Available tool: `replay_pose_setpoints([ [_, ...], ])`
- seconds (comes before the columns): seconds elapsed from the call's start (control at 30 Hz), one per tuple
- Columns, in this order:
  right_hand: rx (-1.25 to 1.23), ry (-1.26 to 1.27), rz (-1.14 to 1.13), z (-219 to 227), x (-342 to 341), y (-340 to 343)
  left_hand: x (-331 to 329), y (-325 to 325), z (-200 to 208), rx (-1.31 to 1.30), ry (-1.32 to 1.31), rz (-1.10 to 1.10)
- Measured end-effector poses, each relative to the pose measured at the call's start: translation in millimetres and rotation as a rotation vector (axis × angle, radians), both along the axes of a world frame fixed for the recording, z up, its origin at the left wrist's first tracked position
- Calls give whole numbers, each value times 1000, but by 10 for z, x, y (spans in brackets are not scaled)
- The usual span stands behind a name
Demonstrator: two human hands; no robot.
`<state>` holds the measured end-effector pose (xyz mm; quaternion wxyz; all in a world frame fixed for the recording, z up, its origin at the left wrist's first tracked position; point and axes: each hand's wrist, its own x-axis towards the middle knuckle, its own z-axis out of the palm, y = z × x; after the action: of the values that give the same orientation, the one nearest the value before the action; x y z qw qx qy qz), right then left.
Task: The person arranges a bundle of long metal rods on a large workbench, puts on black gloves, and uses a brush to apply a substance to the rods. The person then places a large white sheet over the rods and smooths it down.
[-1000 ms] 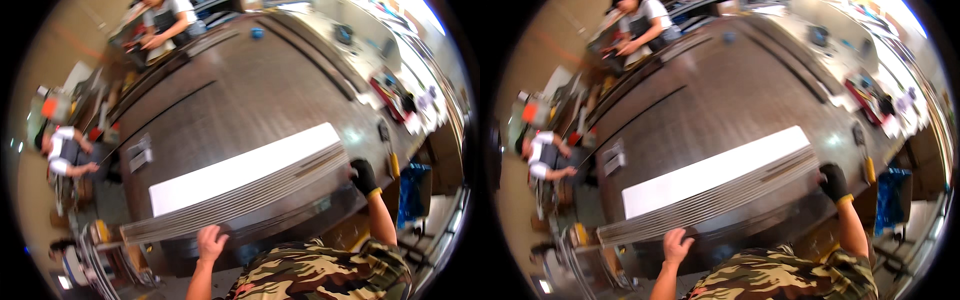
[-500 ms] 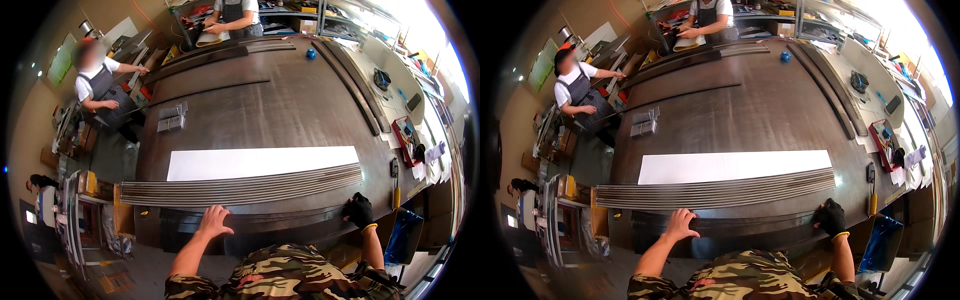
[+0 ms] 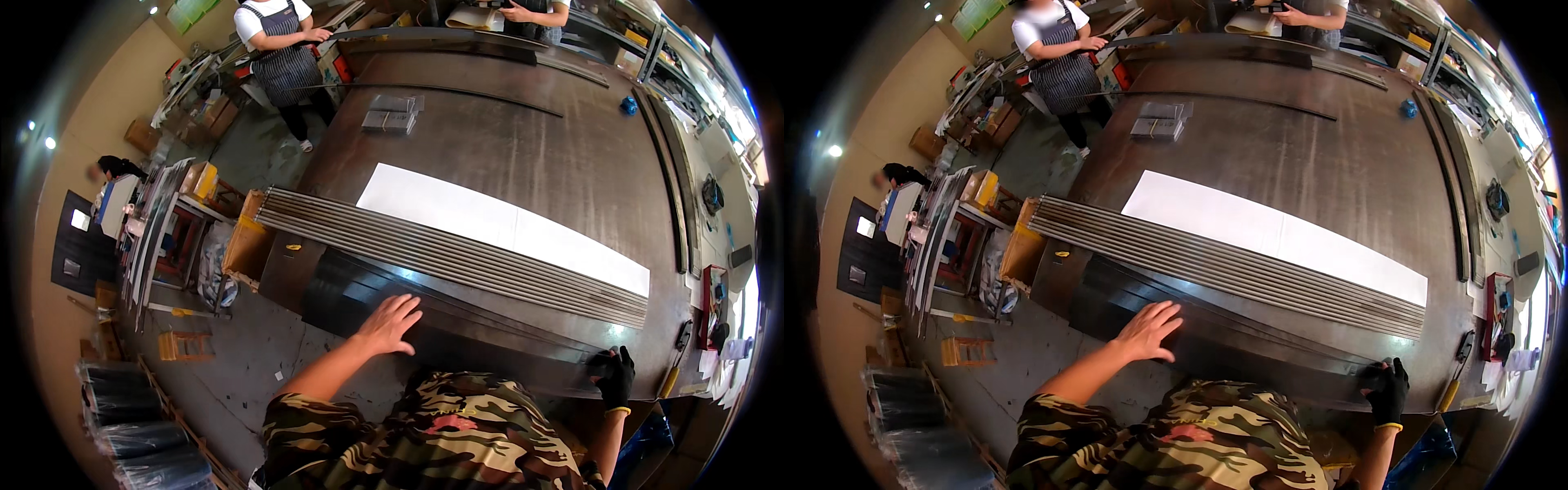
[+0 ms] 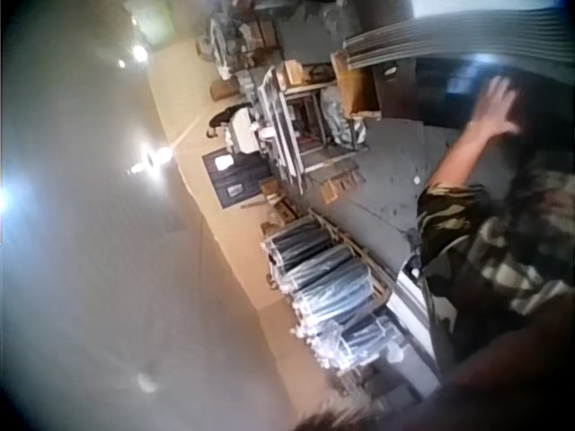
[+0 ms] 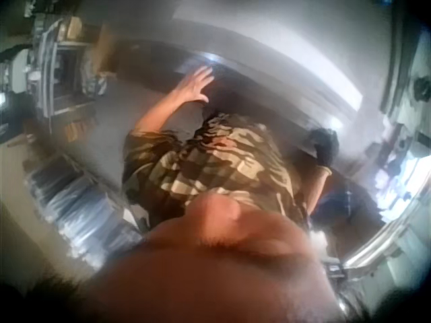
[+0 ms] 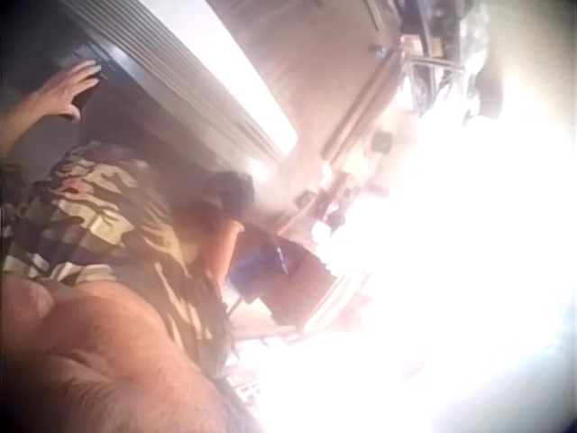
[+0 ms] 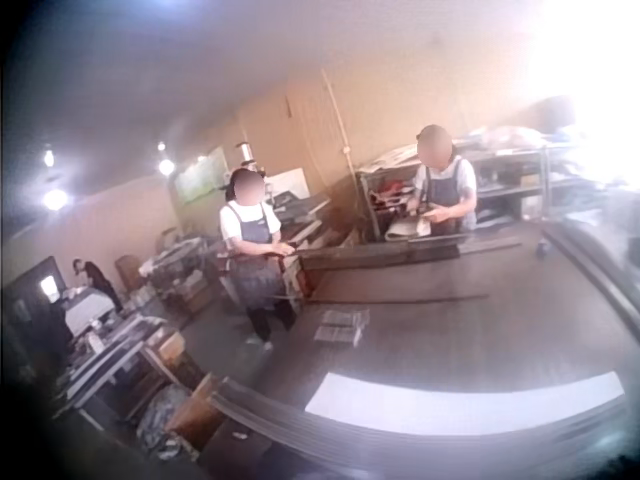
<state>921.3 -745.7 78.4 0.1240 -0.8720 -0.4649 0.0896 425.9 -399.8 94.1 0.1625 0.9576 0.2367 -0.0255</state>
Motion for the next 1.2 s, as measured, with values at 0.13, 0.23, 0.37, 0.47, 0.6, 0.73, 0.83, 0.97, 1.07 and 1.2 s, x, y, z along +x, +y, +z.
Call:
replay_pose_setpoints([
  [0.13,20,3,150,91,-189,96,-435,-110,31,92,194,-11],
  [0.23,85,57,323,192,-585,430,-481,-165,94,115,204,-78],
  [0.37,75,174,509,281,-1088,862,-565,-212,-59,198,152,-194],
  [0.47,106,279,536,145,-1318,1029,-624,-194,-118,326,18,-262],
  [0.6,145,331,578,296,-1508,1206,-655,-171,-70,168,35,-151],
  [0.73,154,362,750,459,-1533,1297,-369,64,497,198,-124,33],
  [0.83,74,265,689,444,-1481,1283,-128,226,899,287,-190,20],
  [0.97,151,202,554,608,-1147,1149,37,357,1395,668,-779,372],
  [1.07,58,303,546,1554,-1009,1271,-425,391,1052,500,-1401,1241],
  [1.2,36,574,592,2121,-737,1205,-807,465,723,-1016,-1801,1125],
])
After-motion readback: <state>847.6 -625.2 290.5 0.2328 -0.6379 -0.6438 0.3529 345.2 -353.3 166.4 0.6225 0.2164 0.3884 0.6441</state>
